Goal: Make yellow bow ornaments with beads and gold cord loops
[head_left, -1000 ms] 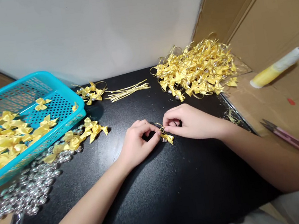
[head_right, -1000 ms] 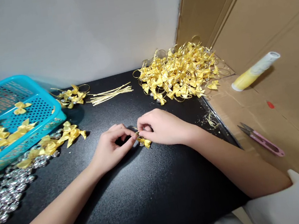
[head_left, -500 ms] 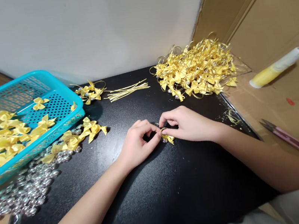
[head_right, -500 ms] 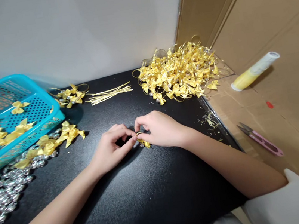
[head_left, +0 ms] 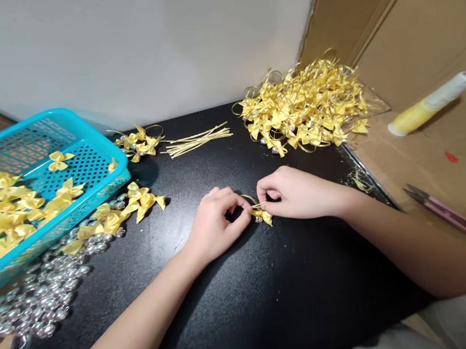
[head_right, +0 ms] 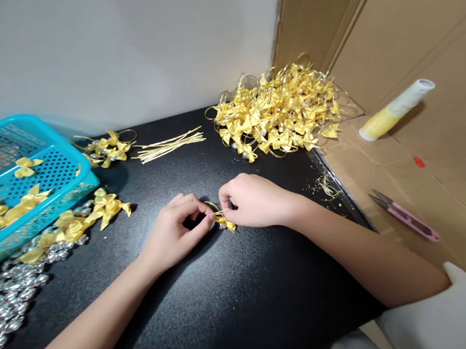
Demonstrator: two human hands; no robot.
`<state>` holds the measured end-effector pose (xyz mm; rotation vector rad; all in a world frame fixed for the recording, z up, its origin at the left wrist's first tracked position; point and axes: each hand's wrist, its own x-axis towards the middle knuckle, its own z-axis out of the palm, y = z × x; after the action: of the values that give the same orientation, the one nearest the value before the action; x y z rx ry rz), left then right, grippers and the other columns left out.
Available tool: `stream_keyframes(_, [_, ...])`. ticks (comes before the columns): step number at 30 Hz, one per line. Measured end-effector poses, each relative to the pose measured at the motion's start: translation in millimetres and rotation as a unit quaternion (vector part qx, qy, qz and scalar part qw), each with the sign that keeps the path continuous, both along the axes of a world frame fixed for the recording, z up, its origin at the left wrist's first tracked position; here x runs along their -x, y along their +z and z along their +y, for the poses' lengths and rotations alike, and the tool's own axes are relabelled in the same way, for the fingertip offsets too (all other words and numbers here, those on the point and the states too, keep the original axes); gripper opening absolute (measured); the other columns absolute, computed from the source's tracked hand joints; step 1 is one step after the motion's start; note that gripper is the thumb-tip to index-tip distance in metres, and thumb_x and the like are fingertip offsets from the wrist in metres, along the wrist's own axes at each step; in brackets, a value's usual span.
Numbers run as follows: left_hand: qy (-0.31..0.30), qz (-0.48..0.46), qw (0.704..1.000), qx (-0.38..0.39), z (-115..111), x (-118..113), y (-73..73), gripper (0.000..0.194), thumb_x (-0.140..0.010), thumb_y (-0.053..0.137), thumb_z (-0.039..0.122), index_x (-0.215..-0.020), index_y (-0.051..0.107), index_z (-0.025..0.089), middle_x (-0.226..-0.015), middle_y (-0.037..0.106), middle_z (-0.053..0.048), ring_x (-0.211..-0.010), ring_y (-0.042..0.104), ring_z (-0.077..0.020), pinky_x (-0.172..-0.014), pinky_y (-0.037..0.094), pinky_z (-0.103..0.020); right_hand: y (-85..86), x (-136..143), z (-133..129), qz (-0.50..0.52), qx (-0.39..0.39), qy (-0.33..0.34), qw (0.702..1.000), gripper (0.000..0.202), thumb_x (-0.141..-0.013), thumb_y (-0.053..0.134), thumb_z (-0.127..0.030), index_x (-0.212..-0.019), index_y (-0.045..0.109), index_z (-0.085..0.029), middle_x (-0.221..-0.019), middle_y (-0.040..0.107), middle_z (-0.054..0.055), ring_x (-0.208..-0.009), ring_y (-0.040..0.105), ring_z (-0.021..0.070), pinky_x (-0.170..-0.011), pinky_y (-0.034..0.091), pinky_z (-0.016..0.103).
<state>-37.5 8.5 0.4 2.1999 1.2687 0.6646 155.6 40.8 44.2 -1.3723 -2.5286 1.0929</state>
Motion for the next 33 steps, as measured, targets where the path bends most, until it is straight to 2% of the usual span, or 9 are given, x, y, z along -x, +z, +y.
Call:
stream_keyframes(6, [-0.002, -0.005, 1.0, -0.005, 0.1, 1.0, -1.4, 0.015, -0.082, 0.056, 0.022, -0.071, 0.066, 0.017, -0.063, 0.056, 0.0, -0.064, 0.048, -0.0148, -0.067, 0.038, -0.029, 4.3, -1.7, 0.3, -0.012, 0.023, 0.012, 1.0, 0.009, -0.074, 0.058, -0.011, -0.067, 0.063, -0.014, -0.057, 0.05, -0.004, -0.053, 0.039, 0.0067, -0.055, 0.028, 0.021])
stream_keyframes(14, [-0.01, -0.02, 1.0, -0.018, 1.0, 0.8, 0.2, 0.014, -0.083, 0.059, 0.025, -0.085, 0.071, 0.019, -0.064, 0.057, 0.001, -0.065, 0.051, -0.0149, -0.067, 0.039, -0.03, 5.8, -0.6, -2.1, -0.003, 0.017, 0.015, 1.0, 0.013, -0.079, 0.062, -0.019, -0.068, 0.066, -0.014, -0.054, 0.045, -0.006, -0.051, 0.032, 0.0065, -0.054, 0.026, 0.022])
stream_keyframes(26, [-0.012, 0.007, 1.0, -0.004, 1.2, -2.3, 1.2, 0.016, -0.083, 0.056, 0.022, -0.074, 0.069, 0.018, -0.062, 0.056, 0.0, -0.064, 0.049, -0.0149, -0.065, 0.038, -0.029, 5.4, -2.5, -1.2, -0.032, 0.027, 0.028, 0.999, 0.011, -0.076, 0.058, -0.016, -0.067, 0.064, -0.015, -0.059, 0.055, -0.003, -0.054, 0.042, 0.008, -0.055, 0.029, 0.022])
stream_keyframes(31, [-0.013, -0.004, 1.0, -0.023, 2.4, -1.2, 4.4, 0.013, -0.08, 0.056, 0.02, -0.08, 0.069, 0.018, -0.064, 0.057, 0.0, -0.065, 0.053, -0.0154, -0.067, 0.041, -0.031, 6.9, -6.4, -1.3, -0.048, 0.049, 0.031, 0.997, 0.009, -0.078, 0.061, -0.025, -0.081, 0.063, -0.016, -0.065, 0.054, -0.002, -0.055, 0.041, 0.009, -0.054, 0.029, 0.022])
stream_keyframes(33, [0.002, -0.026, 0.999, -0.039, 3.1, -0.1, 6.8, 0.012, -0.079, 0.056, 0.019, -0.08, 0.068, 0.017, -0.067, 0.059, 0.0, -0.067, 0.054, -0.0156, -0.068, 0.043, -0.031, 10.1, -7.8, -1.8, -0.052, 0.057, 0.034, 0.996, 0.008, -0.079, 0.06, -0.023, -0.083, 0.06, -0.016, -0.066, 0.054, -0.002, -0.055, 0.04, 0.0092, -0.054, 0.029, 0.022])
